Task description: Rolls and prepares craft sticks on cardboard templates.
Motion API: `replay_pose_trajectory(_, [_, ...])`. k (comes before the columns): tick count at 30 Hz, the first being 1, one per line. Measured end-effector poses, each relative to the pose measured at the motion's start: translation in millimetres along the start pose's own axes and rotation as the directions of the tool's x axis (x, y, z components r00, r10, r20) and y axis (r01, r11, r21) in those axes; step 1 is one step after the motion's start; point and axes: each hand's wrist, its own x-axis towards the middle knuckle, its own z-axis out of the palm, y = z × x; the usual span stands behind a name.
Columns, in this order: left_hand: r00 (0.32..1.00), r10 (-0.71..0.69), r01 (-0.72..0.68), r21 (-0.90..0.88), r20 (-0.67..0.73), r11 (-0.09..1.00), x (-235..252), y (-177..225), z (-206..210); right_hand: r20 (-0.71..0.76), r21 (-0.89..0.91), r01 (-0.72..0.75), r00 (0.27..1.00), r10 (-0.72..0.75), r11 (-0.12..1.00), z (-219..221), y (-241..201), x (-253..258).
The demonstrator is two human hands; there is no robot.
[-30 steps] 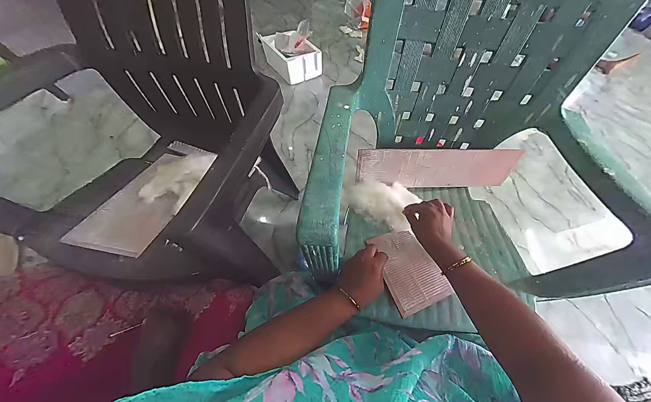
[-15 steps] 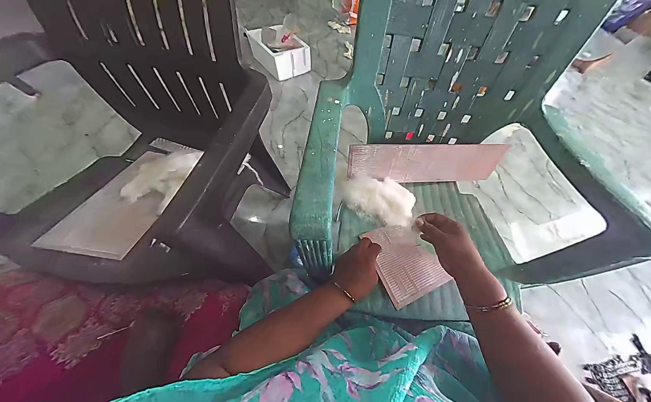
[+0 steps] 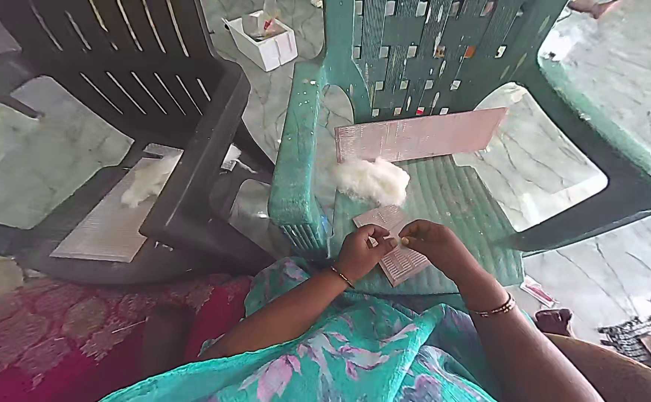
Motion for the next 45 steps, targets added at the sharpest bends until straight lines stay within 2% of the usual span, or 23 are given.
replay_pose_trajectory(2, [0.999, -0.026, 0.026, -0.006, 0.034, 1.000, 0.4, 1.3, 2.4, -0.016, -0.002, 0.008, 1.000, -0.008, 1.000, 1.2, -0.3, 0.7])
replay_pose_trajectory(7, [0.997, -0.076, 0.075, -0.016, -0.029, 0.997, 0.5, 3.8, 3.6, 0.015, 0.145, -0.021, 1.000, 0.019, 0.989, -1.4, 6.8, 1.2])
replay_pose_trajectory(10, [0.993, -0.106, 0.107, 0.013, -0.044, 0.994, 0.6, 2.2, 2.3, -0.048, 0.165, -0.018, 0.999, 0.026, 0.986, -1.1, 8.2, 1.5])
replay_pose_trajectory(13, [0.986, -0.157, 0.161, 0.089, -0.052, 0.983, 1.8, 3.1, 0.2, -0.113, 0.033, -0.008, 0.994, 0.012, 0.999, -3.8, 13.0, 6.6])
replay_pose_trajectory(17, [0.973, -0.224, 0.232, 0.248, -0.059, 0.941, 3.8, 7.0, -3.5, -0.154, -0.191, 0.060, 0.984, -0.091, 0.980, 1.8, 20.7, 12.8])
replay_pose_trajectory(20, [0.965, -0.260, 0.259, 0.350, -0.044, 0.900, 6.4, 7.9, -6.0, -0.173, -0.284, 0.054, 0.979, -0.107, 0.957, 7.7, 19.1, 14.3])
replay_pose_trajectory(23, [0.956, -0.294, 0.274, 0.391, -0.009, 0.878, 7.3, 7.7, -8.5, -0.181, -0.324, 0.056, 0.976, -0.120, 0.944, 11.2, 19.0, 15.4])
replay_pose_trajectory(28, [0.977, -0.213, 0.190, 0.441, 0.003, 0.877, -0.2, 5.3, -10.9, -0.193, -0.396, 0.010, 0.977, -0.093, 0.918, 11.1, 20.6, 19.7])
replay_pose_trajectory(34, [0.962, -0.264, 0.201, 0.488, 0.063, 0.849, -4.4, 10.6, -14.4, -0.212, -0.434, 0.005, 0.971, -0.107, 0.901, 11.5, 25.6, 25.3])
replay_pose_trajectory(40, [0.954, -0.298, 0.222, 0.571, 0.042, 0.791, 1.6, 14.9, -10.4, -0.293, -0.529, 0.052, 0.925, -0.240, 0.847, 4.5, 31.4, 27.2])
replay_pose_trajectory(42, [0.957, -0.288, 0.212, 0.593, 0.034, 0.777, 3.8, 15.3, -9.1, -0.266, -0.576, 0.089, 0.919, -0.290, 0.812, 4.1, 29.5, 31.1])
replay_pose_trajectory(45, [0.958, -0.283, 0.199, 0.615, 0.040, 0.763, 6.2, 16.2, -7.9, -0.026, -0.645, 0.244, 0.940, -0.340, 0.724, 11.6, 30.2, 37.6])
